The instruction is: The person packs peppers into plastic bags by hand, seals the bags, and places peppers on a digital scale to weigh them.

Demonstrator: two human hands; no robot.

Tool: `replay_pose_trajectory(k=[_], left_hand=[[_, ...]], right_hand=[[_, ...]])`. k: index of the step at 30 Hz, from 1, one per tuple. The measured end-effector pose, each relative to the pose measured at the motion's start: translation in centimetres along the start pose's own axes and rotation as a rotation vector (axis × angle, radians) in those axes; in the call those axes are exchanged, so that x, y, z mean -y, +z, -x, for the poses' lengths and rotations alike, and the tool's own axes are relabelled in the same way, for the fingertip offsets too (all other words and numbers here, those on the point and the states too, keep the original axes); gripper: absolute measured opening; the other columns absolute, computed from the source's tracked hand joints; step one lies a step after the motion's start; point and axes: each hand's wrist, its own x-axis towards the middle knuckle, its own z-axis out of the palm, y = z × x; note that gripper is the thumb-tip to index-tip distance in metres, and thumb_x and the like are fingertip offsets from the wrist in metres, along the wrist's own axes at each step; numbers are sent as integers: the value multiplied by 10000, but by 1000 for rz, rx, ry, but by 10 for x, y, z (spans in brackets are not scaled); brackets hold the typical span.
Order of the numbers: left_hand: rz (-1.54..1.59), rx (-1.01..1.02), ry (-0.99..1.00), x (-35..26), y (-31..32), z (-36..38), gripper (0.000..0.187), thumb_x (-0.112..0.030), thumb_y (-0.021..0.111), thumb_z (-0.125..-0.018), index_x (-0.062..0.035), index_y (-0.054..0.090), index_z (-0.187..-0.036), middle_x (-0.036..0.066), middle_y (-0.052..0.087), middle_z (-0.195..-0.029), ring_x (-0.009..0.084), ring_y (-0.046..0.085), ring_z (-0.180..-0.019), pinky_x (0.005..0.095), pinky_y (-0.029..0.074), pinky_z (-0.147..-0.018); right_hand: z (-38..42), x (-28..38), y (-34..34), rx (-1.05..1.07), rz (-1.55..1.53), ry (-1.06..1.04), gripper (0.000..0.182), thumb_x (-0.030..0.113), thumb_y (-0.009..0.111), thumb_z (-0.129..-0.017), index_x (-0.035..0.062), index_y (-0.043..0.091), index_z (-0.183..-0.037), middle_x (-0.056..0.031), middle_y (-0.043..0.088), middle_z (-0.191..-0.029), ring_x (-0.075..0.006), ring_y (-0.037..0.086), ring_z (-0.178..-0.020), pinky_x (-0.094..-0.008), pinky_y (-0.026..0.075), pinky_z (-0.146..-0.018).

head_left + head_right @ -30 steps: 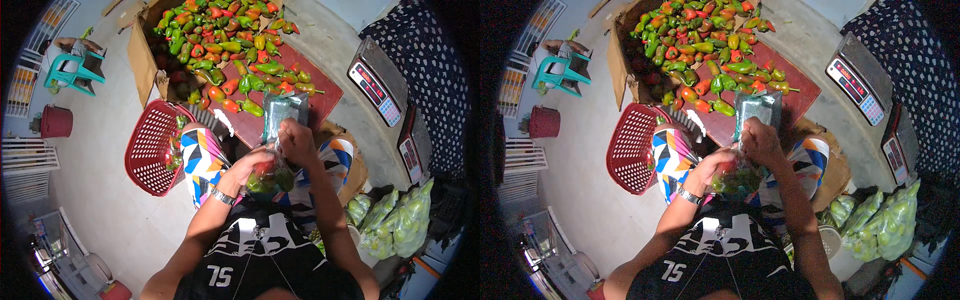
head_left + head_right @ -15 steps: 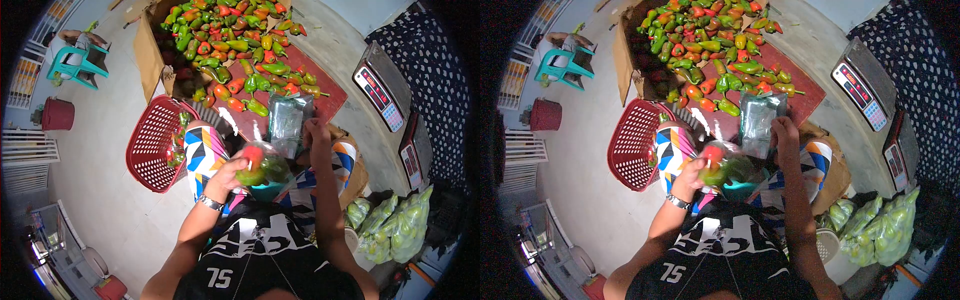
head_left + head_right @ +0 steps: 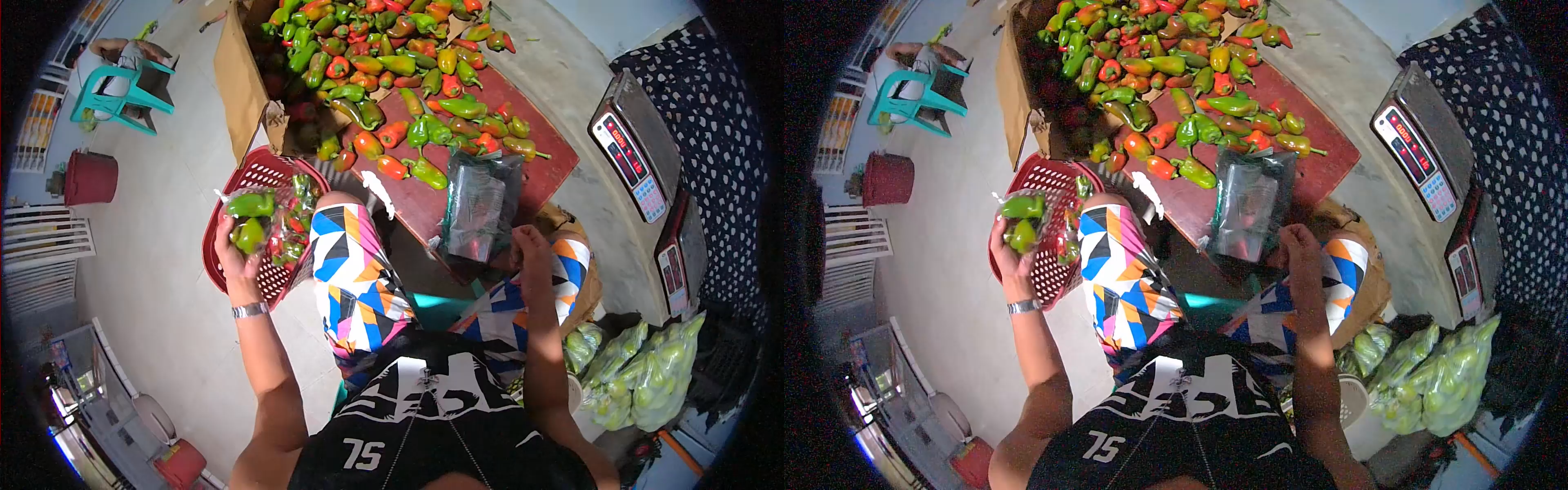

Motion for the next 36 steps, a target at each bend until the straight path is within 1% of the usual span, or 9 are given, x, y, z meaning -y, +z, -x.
replay_pose_trajectory(k=[11, 13, 15, 18, 22, 23, 27, 30, 36], left_hand=[[-290, -165, -711, 171, -162, -119, 230, -379, 612, -863, -169, 654, -945, 67, 674, -911, 290, 651, -799, 479, 543, -702], [-692, -22, -485, 215, -221, -133, 205, -294, 581, -903, -138, 687, -984, 132, 697, -907, 311, 680, -862, 466, 538, -739], [-1578, 186, 164, 247, -273, -148, 213, -209, 550, -944, -108, 721, -1022, 197, 721, -903, 333, 710, -925, 453, 533, -776], [-1372, 278, 252, 260, -282, -160, 206, -213, 562, -952, -75, 705, -1006, 239, 716, -918, 373, 708, -856, 450, 546, -679], [-600, -272, -347, 198, -182, -139, 259, -238, 586, -983, -3, 656, -1067, 158, 728, -907, 285, 702, -623, 416, 494, -440], [-640, -424, -271, 162, -94, -112, 213, -189, 578, -990, -14, 654, -1086, 74, 712, -894, 216, 688, -665, 366, 516, -503], [-425, -255, 71, 109, -16, -73, 139, -113, 568, -1017, -37, 675, -1064, 45, 677, -836, 133, 631, -702, 276, 529, -634], [-420, -193, 171, 85, 60, -14, 79, -85, 626, -996, -39, 690, -1007, 20, 656, -799, 95, 597, -689, 233, 474, -595], [-828, 57, 415, 88, 177, 99, 46, -41, 701, -944, -33, 727, -908, -23, 683, -794, 42, 570, -716, 231, 437, -608]], right_hand=[[-20, -14, 11, 57, 14, -2, 157, 210, 645, -1003, 59, 643, -960, 20, 536, -686, -78, 471, -547, -261, 373, -494], [-20, -14, 8, 56, -19, -16, 153, 211, 648, -1004, 64, 638, -966, 20, 536, -693, -74, 466, -549, -257, 372, -495], [-15, -11, 9, 45, -37, -48, 147, 211, 653, -1005, 69, 633, -975, 20, 540, -704, -68, 467, -560, -252, 373, -499], [-16, -15, 12, -25, -8, -92, 134, 199, 662, -1006, 70, 629, -989, 16, 550, -718, -58, 474, -584, -246, 383, -508], [-6, -9, 16, -131, 172, -295, 161, 201, 670, -1004, 42, 641, -997, -12, 600, -767, -110, 563, -655, -289, 473, -597], [-2, -12, 17, -136, 259, -369, 172, 205, 676, -998, 35, 651, -1013, -32, 627, -789, -146, 597, -671, -315, 499, -627], [13, -30, 18, 85, 703, -606, 242, 232, 707, -957, 30, 693, -1091, -143, 710, -960, -323, 703, -813, -438, 560, -761], [9, -43, 29, 58, 923, -803, 362, 190, 775, -874, 14, 700, -1182, -160, 712, -965, -310, 702, -827, -396, 555, -761], [-10, -45, 41, -44, 772, -593, 323, 206, 763, -867, 30, 726, -1136, -185, 706, -1019, -370, 684, -897, -456, 545, -821]])
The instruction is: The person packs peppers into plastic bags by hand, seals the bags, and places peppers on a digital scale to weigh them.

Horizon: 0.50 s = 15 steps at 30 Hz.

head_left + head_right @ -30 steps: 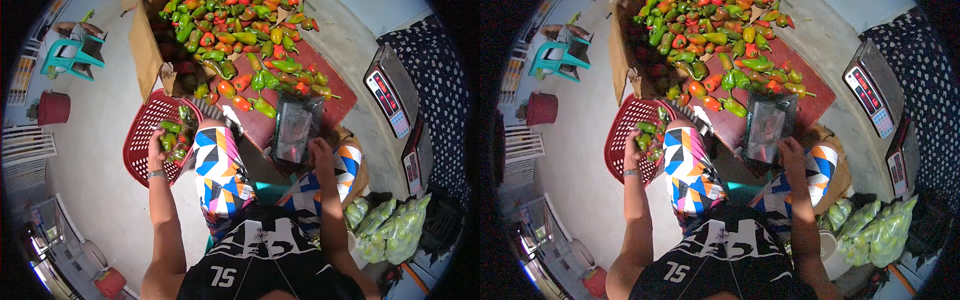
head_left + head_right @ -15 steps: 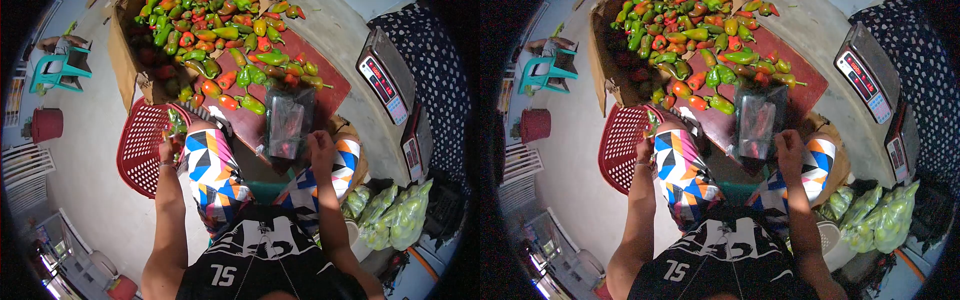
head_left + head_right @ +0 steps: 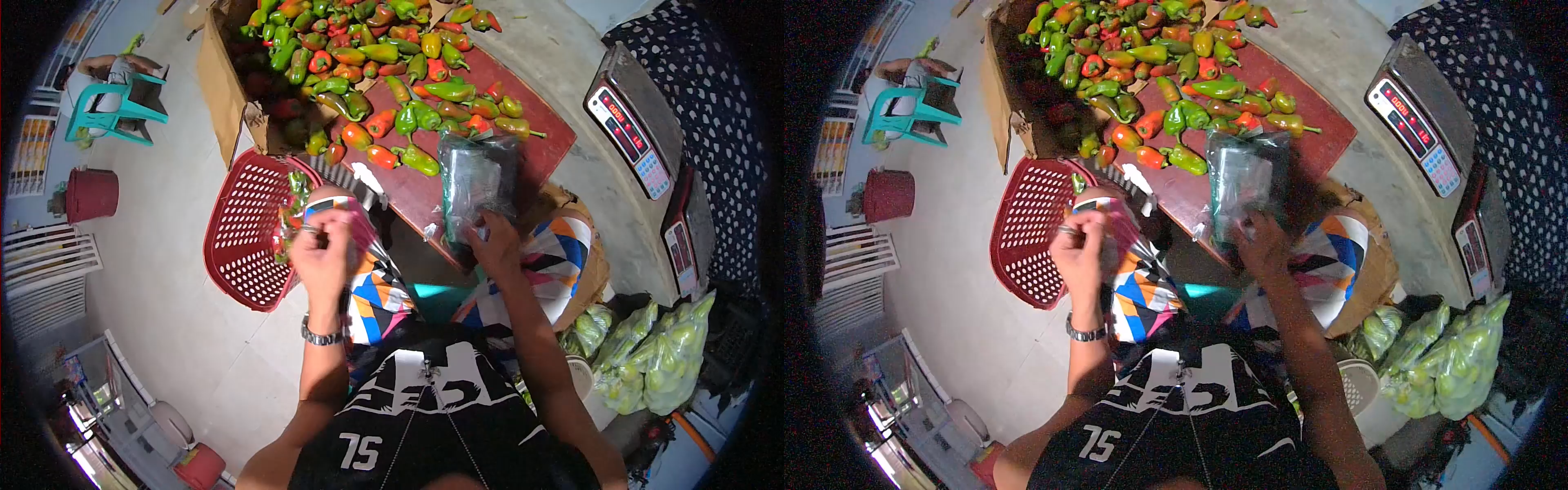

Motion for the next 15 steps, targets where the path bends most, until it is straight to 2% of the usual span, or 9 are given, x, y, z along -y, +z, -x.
replay_pose_trajectory(k=[1, 3, 5, 6, 7, 9, 11, 13, 15], left_hand=[[59, 86, -42, -10, 10, 11, 55, -28, 701, -934, -29, 729, -887, -2, 707, -817, 54, 589, -725, 248, 457, -607], [133, 415, 81, -4, 36, 28, 65, -60, 725, -925, -25, 744, -874, 38, 728, -792, 79, 613, -696, 296, 484, -593], [-88, 760, 287, 6, 64, 39, 128, -130, 750, -924, -16, 749, -867, 67, 717, -734, 99, 610, -635, 320, 489, -581], [-91, 834, 194, -1, 73, 47, 165, -165, 748, -934, -16, 749, -865, 62, 699, -698, 96, 603, -617, 322, 485, -578], [-90, 908, 105, -15, 82, 52, 201, -200, 747, -944, -16, 749, -863, 57, 680, -661, 93, 596, -598, 323, 481, -575], [408, 1264, -309, -41, 80, 62, 268, -243, 724, -970, -26, 760, -817, 48, 695, -680, 86, 603, -627, 285, 464, -584], [1023, 1400, -162, -109, 62, 62, 447, -456, 718, -955, -21, 788, -878, 47, 685, -715, 113, 627, -632, 275, 446, -548], [1462, 1632, 123, -151, 64, 57, 606, -580, 713, -906, -18, 764, -1126, 78, 671, -716, 200, 637, -625, 320, 475, -557], [1640, 1558, 206, -183, 52, 63, 681, -587, 674, -931, 37, 723, -1199, 117, 662, -748, 240, 646, -613, 346, 491, -533]], right_hand=[[-2, 1, -1, 29, -25, 30, 327, 202, 766, -864, 30, 724, -1138, -185, 708, -1022, -363, 684, -890, -451, 545, -815], [-3, 2, -2, 91, -77, 89, 334, 195, 773, -858, 30, 722, -1144, -186, 712, -1026, -348, 684, -877, -441, 546, -805], [2, -10, 8, 21, 111, -49, 284, 219, 734, -899, 36, 724, -1115, -179, 719, -1005, -356, 700, -868, -453, 557, -794], [4, -14, 12, -15, 203, -117, 265, 231, 714, -919, 39, 726, -1100, -176, 723, -994, -359, 708, -863, -458, 562, -788], [3, -10, 9, -40, 77, -86, 244, 219, 707, -924, 39, 727, -1087, -173, 725, -981, -347, 706, -839, -444, 560, -768], [2, -2, -1, -94, -164, -15, 205, 194, 692, -933, 40, 730, -1062, -168, 730, -954, -323, 703, -789, -415, 556, -728], [5, 14, -19, -111, -253, 84, 173, 175, 691, -939, 44, 734, -1043, -146, 731, -922, -274, 691, -750, -381, 546, -701], [8, 13, -27, -147, -327, 135, 153, 165, 693, -948, 44, 736, -1031, -123, 727, -889, -223, 674, -725, -354, 537, -683], [6, 7, -23, -205, -398, 133, 148, 166, 698, -959, 39, 735, -1027, -97, 720, -855, -172, 652, -714, -334, 527, -675]])
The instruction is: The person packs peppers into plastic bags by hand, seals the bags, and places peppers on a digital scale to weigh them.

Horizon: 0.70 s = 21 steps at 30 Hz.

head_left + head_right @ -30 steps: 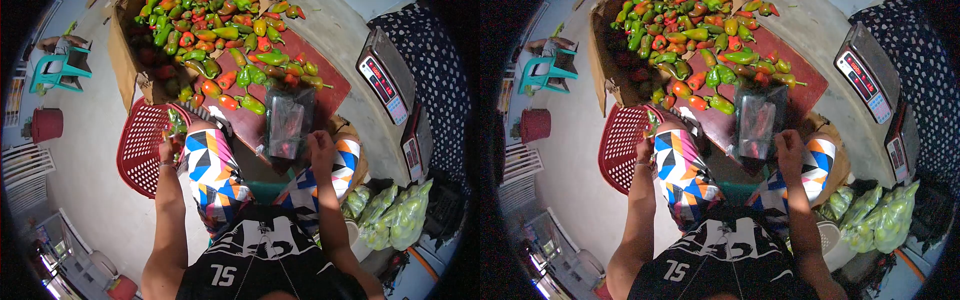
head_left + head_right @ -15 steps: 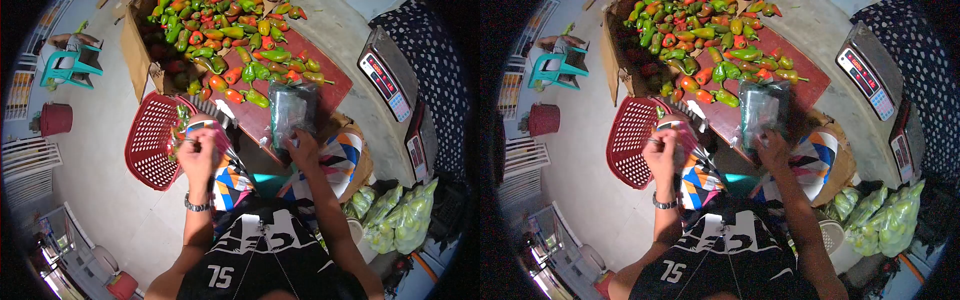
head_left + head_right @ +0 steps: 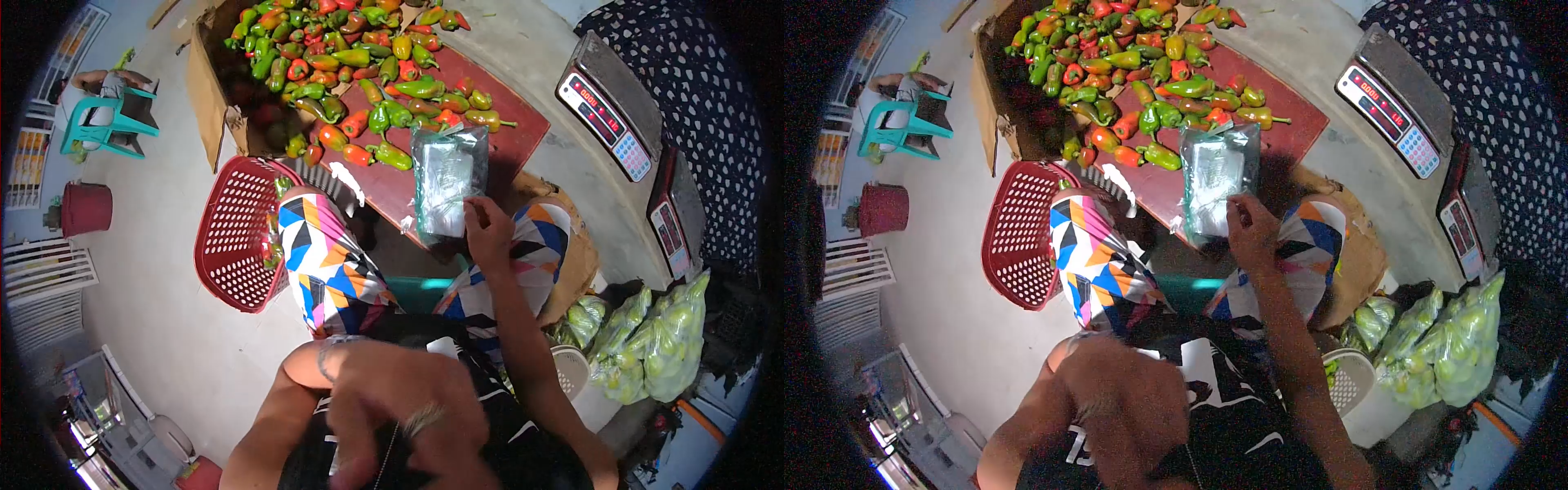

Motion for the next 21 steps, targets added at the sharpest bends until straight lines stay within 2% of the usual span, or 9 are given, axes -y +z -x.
replay_pose_trajectory(k=[1, 5, 7, 8, 10, 12, 15, 18, 21], left_hand=[[2, -16, 67, 5, 16, 1, 710, -576, 639, -966, 95, 703, -1189, 144, 654, -771, 257, 653, -600, 356, 496, -499], [-94, 48, -155, 1, -11, 19, 610, -532, 706, -936, 17, 719, -1202, 99, 665, -759, 220, 643, -624, 348, 489, -546], [-595, -181, -494, 0, -33, 39, 494, -452, 729, -934, -29, 729, -1188, 96, 687, -773, 232, 661, -672, 374, 513, -604], [-1049, -441, -695, 1, -40, 48, 422, -387, 736, -940, -27, 731, -1160, 102, 692, -789, 244, 673, -696, 386, 524, -618], [-1178, -639, -835, 37, -78, 68, 277, -265, 718, -938, -24, 746, -1072, 116, 714, -770, 299, 704, -718, 399, 535, -633], [-1522, -554, -904, 69, -120, 112, 278, -293, 694, -948, -26, 768, -948, 155, 710, -715, 349, 713, -692, 423, 543, -624], [-2022, -568, -1171, 95, -163, 150, 323, -362, 650, -975, -65, 768, -928, 204, 708, -753, 374, 713, -691, 461, 551, -619], [-2102, -526, -1274, 98, -188, 170, 409, -394, 623, -986, -41, 755, -830, 220, 689, -722, 386, 703, -663, 490, 552, -603], [-2171, -537, -1139, 99, -188, 177, 343, -306, 654, -939, -39, 725, -737, 223, 680, -708, 384, 700, -658, 496, 538, -595]], right_hand=[[-1, 3, -2, -21, -17, 4, 151, 169, 697, -965, 37, 734, -1029, -86, 719, -851, -160, 649, -719, -329, 527, -676], [-2, 5, -7, -183, -122, -21, 153, 144, 691, -979, 21, 732, -1060, -18, 695, -855, -88, 603, -745, -261, 493, -678], [-6, 3, -9, -284, -197, -24, 162, 149, 690, -982, 15, 731, -1063, -16, 700, -880, -87, 611, -780, -256, 497, -713], [-9, 4, -11, -336, -239, -8, 173, 170, 690, -984, 16, 730, -1051, -37, 716, -899, -110, 638, -807, -280, 517, -748], [-14, 1, -14, -386, -302, 42, 188, 189, 689, -985, 12, 727, -1039, -59, 731, -928, -131, 666, -847, -301, 536, -795], [-18, -3, -16, -382, -349, 109, 192, 184, 688, -983, 4, 725, -1039, -61, 732, -948, -129, 666, -871, -298, 533, -817], [-19, -8, -13, -305, -406, 111, 185, 174, 687, -975, 1, 724, -1027, -58, 733, -944, -126, 665, -861, -298, 535, -808], [-18, -22, -10, -285, -421, 91, 176, 169, 684, -969, 2, 728, -1003, -52, 734, -918, -125, 664, -847, -293, 532, -793], [-18, -21, -9, -251, -445, 125, 169, 160, 685, -963, -2, 730, -983, -48, 731, -885, -117, 663, -822, -283, 527, -775]])
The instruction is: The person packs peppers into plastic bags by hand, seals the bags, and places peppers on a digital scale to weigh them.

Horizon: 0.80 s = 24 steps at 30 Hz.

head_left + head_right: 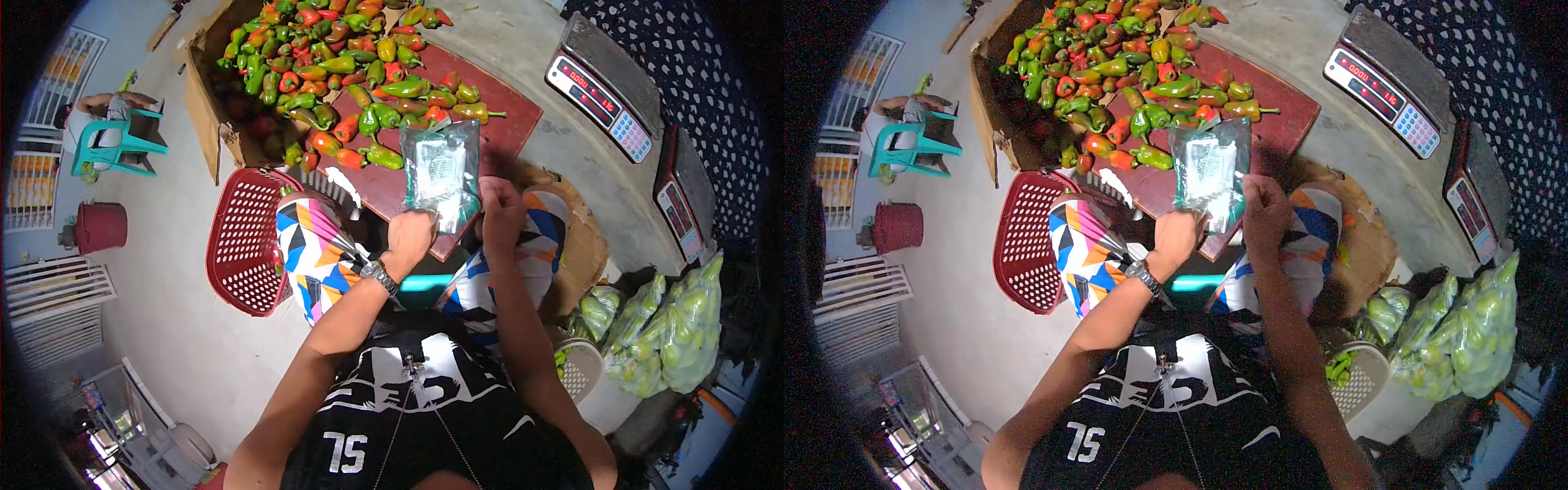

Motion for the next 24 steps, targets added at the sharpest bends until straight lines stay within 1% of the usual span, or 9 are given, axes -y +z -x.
replay_pose_trajectory(k=[4, 7, 10, 13, 15, 18, 20, 21, 24], left_hand=[[19, -69, 44, 3, 6, 3, 236, -202, 665, -869, -38, 701, -703, 223, 677, -700, 388, 696, -649, 496, 531, -591], [34, -46, 76, 3, 6, 4, 160, -156, 656, -844, -43, 687, -735, 205, 689, -721, 381, 701, -672, 485, 540, -611], [32, -80, 154, 6, 11, 1, 103, -144, 655, -840, -43, 667, -823, 193, 695, -741, 374, 705, -697, 478, 552, -635], [-55, 47, 143, 4, 7, -1, 120, -127, 642, -833, -32, 639, -906, 192, 696, -753, 367, 709, -720, 484, 555, -649], [-12, 32, 138, -1, -8, -5, 152, -160, 626, -890, -16, 626, -938, 206, 687, -733, 380, 704, -707, 498, 552, -648], [71, 11, 81, -15, -35, -8, 223, -230, 576, -985, -10, 609, -971, 222, 677, -711, 400, 695, -690, 523, 541, -640], [129, 7, 57, -3, -28, -13, 345, -338, 499, -1069, -15, 593, -992, 247, 665, -694, 440, 681, -685, 559, 524, -630], [133, 15, 40, 2, -27, -12, 345, -338, 500, -1067, -13, 591, -996, 252, 663, -699, 452, 677, -691, 569, 518, -632], [158, 53, 25, 7, -36, -20, 342, -328, 492, -1064, 4, 570, -1030, 265, 670, -730, 469, 682, -733, 588, 515, -653]], right_hand=[[3, 10, 4, 86, 62, -32, 159, 139, 681, -960, -12, 726, -982, -27, 701, -821, -92, 623, -755, -267, 495, -702], [5, 4, 9, 147, 50, -73, 149, 123, 672, -964, -17, 717, -990, -1, 661, -760, -61, 569, -681, -257, 444, -619], [9, 0, 16, 182, -2, -30, 139, 113, 665, -968, -16, 709, -994, 25, 622, -707, -38, 521, -626, -254, 393, -560], [15, 3, 16, 218, 29, -45, 125, 98, 661, -968, -14, 705, -1002, 31, 608, -676, -32, 507, -600, -258, 380, -540], [18, 7, 11, 253, 97, -45, 114, 85, 659, -967, -9, 707, -1012, 18, 620, -663, -43, 520, -590, -265, 394, -541], [24, 12, 10, 203, 182, -87, 112, 88, 659, -968, -1, 704, -1021, -24, 650, -650, -74, 552, -563, -291, 424, -544], [30, 24, 9, 221, 262, -63, 132, 97, 695, -928, 15, 689, -1031, -55, 652, -685, -137, 601, -591, -325, 462, -573], [31, 30, 9, 230, 303, -59, 153, 101, 713, -909, 23, 682, -1036, -71, 653, -702, -168, 626, -604, -341, 481, -588], [35, 30, 7, 363, 568, -360, 254, 117, 772, -832, 44, 654, -1046, -94, 623, -772, -284, 678, -720, -413, 522, -648]])
